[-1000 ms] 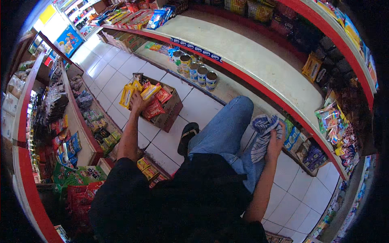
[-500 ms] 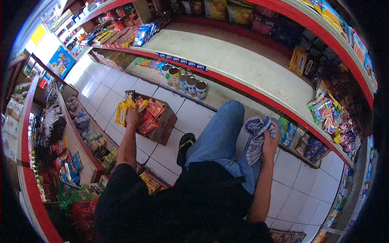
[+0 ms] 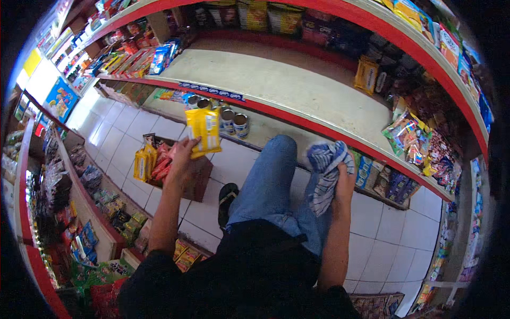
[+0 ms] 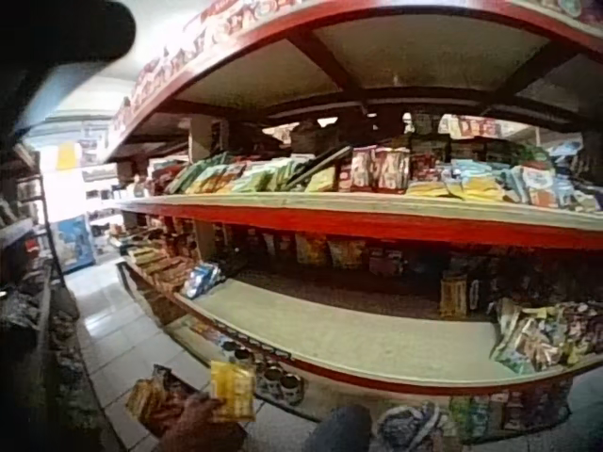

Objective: Cleaning and organizing snack packages on grocery store shelves using a cloth.

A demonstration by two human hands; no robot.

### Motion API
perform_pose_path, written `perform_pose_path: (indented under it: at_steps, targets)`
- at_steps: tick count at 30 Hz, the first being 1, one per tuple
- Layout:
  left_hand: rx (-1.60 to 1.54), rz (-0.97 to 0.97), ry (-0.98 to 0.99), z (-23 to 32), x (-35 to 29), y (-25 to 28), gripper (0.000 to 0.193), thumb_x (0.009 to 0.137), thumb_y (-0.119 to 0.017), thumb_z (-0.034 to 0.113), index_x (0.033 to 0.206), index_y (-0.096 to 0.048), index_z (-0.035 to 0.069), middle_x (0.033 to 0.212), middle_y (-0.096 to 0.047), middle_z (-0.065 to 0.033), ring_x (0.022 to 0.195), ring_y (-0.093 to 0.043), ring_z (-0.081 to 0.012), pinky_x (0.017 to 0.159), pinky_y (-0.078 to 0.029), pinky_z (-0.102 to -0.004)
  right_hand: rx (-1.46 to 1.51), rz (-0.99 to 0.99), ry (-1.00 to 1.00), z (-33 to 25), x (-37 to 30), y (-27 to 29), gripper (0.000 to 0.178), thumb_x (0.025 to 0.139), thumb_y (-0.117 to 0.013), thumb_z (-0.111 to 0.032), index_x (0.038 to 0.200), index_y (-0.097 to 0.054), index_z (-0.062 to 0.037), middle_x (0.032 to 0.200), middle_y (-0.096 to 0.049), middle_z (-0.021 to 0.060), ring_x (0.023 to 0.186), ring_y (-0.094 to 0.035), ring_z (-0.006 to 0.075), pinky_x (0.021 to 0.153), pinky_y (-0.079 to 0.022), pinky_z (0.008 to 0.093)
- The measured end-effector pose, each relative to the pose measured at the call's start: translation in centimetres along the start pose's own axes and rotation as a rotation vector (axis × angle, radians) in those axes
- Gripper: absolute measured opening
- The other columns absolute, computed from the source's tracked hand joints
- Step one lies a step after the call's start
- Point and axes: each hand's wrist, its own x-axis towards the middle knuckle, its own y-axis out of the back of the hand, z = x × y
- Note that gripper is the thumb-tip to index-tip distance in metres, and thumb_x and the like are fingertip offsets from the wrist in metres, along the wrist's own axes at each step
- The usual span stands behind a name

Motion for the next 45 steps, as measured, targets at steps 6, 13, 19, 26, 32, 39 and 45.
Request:
perform_pose_path:
  at_steps: [6,13,19,26,32,39,45]
  targets:
    - [0.021,-0.435,-0.005,-2.0,-3.1,-14.3,0.037,0.09,-0.066,0.017,0.121,-0.056,-0.001,0.112,-0.064,-0.0098,0.099,-0.062,-0.0161,0.086,-0.052,-0.032,-0.226,-0.092,0.438,-4.6,-0.7,-2.2,0.042,0.084,-0.059,-0.009,0.125,-0.055,-0.0038,0.119,-0.058,0.011,0.113,-0.053,0.0211,0.101,-0.038,0.035]
    - [0.125,-0.594,-0.109,-1.7,-7.1,-22.0,0.042,0.089,-0.065,0.009,0.128,-0.053,-0.001,0.112,-0.064,-0.0086,0.102,-0.061,-0.0157,0.09,-0.05,-0.0305,-0.882,-0.215,0.888,-5.2,-1.1,-3.2,0.053,0.071,-0.071,-0.009,0.123,-0.062,-0.0112,0.13,-0.058,0.0139,0.127,-0.049,0.0332,0.11,-0.031,0.0494]
    - [-0.166,-0.631,0.244,-3.7,-6.2,-21.5,0.044,0.09,-0.059,0.004,0.133,-0.048,0.001,0.121,-0.061,-0.0111,0.106,-0.063,-0.0204,0.092,-0.052,-0.0355,-1.01,-0.162,0.711,-2.3,-0.7,1.3,0.051,0.07,-0.07,-0.001,0.12,-0.062,-0.0091,0.121,-0.062,0.0138,0.121,-0.053,0.0312,0.108,-0.033,0.049]
    - [-0.267,-0.575,0.349,-3.3,-7.4,-22.6,0.046,0.096,-0.049,0.013,0.141,-0.038,0.008,0.129,-0.056,-0.0108,0.118,-0.058,-0.0252,0.096,-0.05,-0.042,-0.517,0.141,0.496,-3.1,-0.4,2.3,0.041,0.083,-0.061,-0.007,0.123,-0.057,0.0001,0.121,-0.061,0.0219,0.119,-0.056,0.0312,0.1,-0.042,0.0417]
    - [-0.615,-0.666,0.594,-4.7,-8.3,-23.9,0.063,0.097,-0.032,0.062,0.146,-0.034,0.022,0.143,-0.044,-0.0064,0.13,-0.045,-0.0249,0.109,-0.036,-0.0459,-0.874,-0.242,0.709,-1.7,-1.2,-4.8,0.054,0.089,-0.061,-0.036,0.135,-0.051,-0.0075,0.149,-0.035,0.0219,0.137,-0.034,0.0402,0.114,-0.023,0.0517]
    - [-0.515,-0.462,0.521,-3.3,-7.7,-22.7,0.063,0.099,-0.03,0.058,0.144,-0.035,0.014,0.14,-0.046,-0.0087,0.128,-0.047,-0.0245,0.108,-0.038,-0.0426,-0.809,-0.485,0.661,0.5,-3.6,-5.5,0.051,0.093,-0.055,-0.038,0.135,-0.052,-0.0088,0.151,-0.033,0.0197,0.141,-0.028,0.0381,0.116,-0.021,0.0493]
    - [-0.415,-0.616,0.45,-5.4,-8.1,-24.2,0.057,0.103,-0.023,0.049,0.147,-0.029,0.013,0.144,-0.042,-0.0104,0.132,-0.044,-0.0248,0.108,-0.039,-0.0439,-0.734,-0.21,0.638,-0.8,-0.4,-5.6,0.041,0.093,-0.057,-0.027,0.129,-0.057,-0.0077,0.151,-0.033,0.0207,0.138,-0.034,0.0394,0.111,-0.032,0.0476]
